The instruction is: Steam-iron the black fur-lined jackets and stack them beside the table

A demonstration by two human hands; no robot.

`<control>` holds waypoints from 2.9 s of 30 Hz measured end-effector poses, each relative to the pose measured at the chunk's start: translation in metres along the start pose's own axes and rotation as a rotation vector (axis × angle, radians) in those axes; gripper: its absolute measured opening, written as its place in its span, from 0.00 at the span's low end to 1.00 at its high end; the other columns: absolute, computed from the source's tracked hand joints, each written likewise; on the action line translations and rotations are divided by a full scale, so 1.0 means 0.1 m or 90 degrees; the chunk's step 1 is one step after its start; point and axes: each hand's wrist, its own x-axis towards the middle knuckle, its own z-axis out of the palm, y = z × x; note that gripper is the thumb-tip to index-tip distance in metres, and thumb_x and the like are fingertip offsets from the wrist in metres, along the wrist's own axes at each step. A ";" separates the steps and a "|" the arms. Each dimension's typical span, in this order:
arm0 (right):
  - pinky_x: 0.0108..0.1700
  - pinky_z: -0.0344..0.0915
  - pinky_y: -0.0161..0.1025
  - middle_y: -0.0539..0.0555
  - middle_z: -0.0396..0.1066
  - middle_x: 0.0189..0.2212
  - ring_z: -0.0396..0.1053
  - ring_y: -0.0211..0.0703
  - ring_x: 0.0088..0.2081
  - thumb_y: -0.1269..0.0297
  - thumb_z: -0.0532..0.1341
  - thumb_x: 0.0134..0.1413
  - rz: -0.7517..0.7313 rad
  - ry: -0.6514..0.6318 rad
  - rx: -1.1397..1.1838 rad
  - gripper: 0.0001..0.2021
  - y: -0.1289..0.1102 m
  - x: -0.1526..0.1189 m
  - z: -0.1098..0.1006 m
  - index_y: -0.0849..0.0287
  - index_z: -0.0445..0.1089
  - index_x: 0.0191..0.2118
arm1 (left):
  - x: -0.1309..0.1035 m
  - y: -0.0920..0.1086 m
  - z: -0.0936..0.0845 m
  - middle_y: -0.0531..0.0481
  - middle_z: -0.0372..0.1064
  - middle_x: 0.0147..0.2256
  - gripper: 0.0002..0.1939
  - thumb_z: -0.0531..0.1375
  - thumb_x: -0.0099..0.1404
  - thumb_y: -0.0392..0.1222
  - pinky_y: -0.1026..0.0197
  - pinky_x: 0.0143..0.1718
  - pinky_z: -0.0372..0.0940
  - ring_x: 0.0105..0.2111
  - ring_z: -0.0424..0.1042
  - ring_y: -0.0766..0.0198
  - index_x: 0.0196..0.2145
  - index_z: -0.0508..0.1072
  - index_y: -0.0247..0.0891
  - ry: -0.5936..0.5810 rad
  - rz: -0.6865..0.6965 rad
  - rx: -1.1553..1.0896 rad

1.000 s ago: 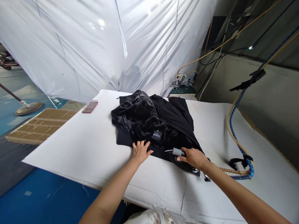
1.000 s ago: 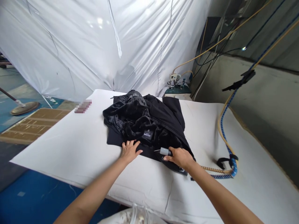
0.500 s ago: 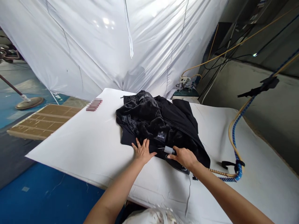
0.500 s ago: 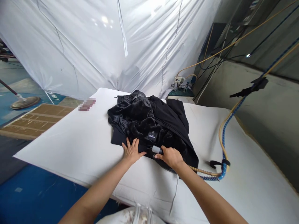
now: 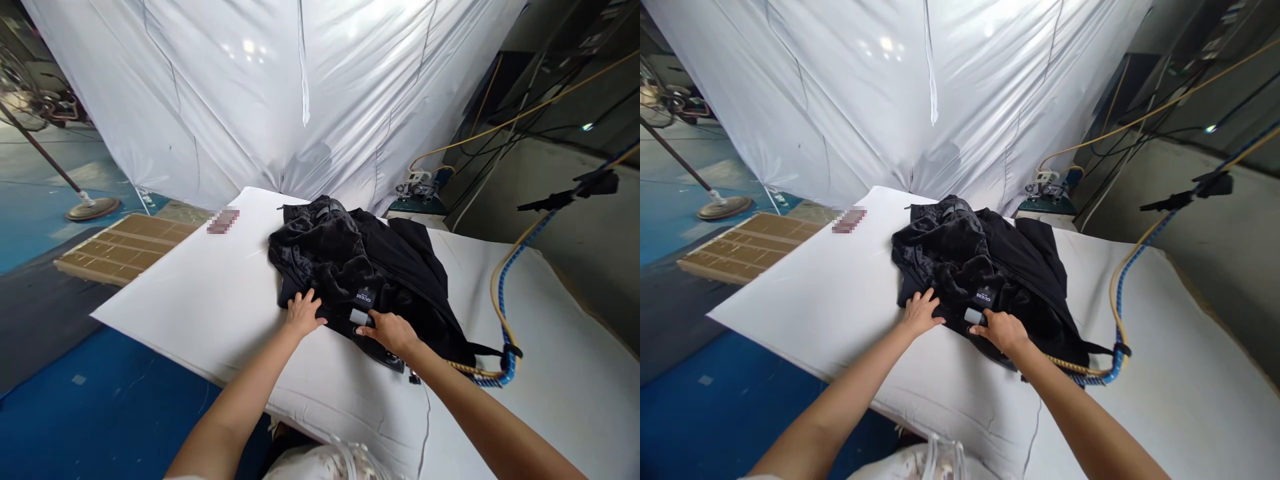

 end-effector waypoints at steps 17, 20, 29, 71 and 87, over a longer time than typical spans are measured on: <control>0.34 0.60 0.40 0.56 0.72 0.32 0.70 0.52 0.37 0.36 0.50 0.45 -0.068 0.019 -0.002 0.29 -0.22 0.24 -0.09 0.54 0.67 0.42 | 0.12 -0.77 -0.16 0.47 0.56 0.47 0.17 0.59 0.54 0.36 0.60 0.46 0.57 0.47 0.61 0.60 0.42 0.66 0.44 0.076 -0.234 -0.100; 0.35 0.61 0.40 0.57 0.72 0.33 0.69 0.52 0.38 0.36 0.48 0.45 -0.028 0.019 0.017 0.30 -0.42 0.35 -0.14 0.55 0.66 0.43 | 0.22 -0.86 -0.16 0.50 0.63 0.39 0.14 0.57 0.57 0.36 0.63 0.44 0.59 0.41 0.65 0.64 0.42 0.66 0.44 0.047 -0.244 -0.174; 0.36 0.62 0.42 0.59 0.72 0.36 0.69 0.53 0.39 0.35 0.44 0.47 0.064 0.002 0.062 0.32 -0.81 0.55 -0.17 0.56 0.66 0.43 | 0.45 -1.06 -0.10 0.48 0.54 0.55 0.33 0.50 0.50 0.21 0.65 0.53 0.55 0.53 0.58 0.64 0.53 0.64 0.43 0.031 -0.069 -0.210; 0.38 0.64 0.44 0.57 0.72 0.37 0.70 0.53 0.39 0.37 0.54 0.40 0.201 0.000 0.129 0.29 -0.63 0.13 0.05 0.53 0.68 0.42 | 0.34 -0.69 -0.44 0.53 0.69 0.40 0.17 0.50 0.53 0.29 0.57 0.48 0.58 0.43 0.65 0.61 0.35 0.72 0.44 0.244 0.054 -0.229; 0.35 0.62 0.43 0.58 0.71 0.39 0.68 0.55 0.41 0.36 0.51 0.44 0.397 0.001 0.195 0.29 0.91 -0.82 0.44 0.54 0.66 0.44 | 0.60 0.43 -0.38 0.43 0.61 0.49 0.25 0.54 0.54 0.44 0.44 0.53 0.42 0.52 0.55 0.52 0.51 0.61 0.42 -0.029 0.080 0.101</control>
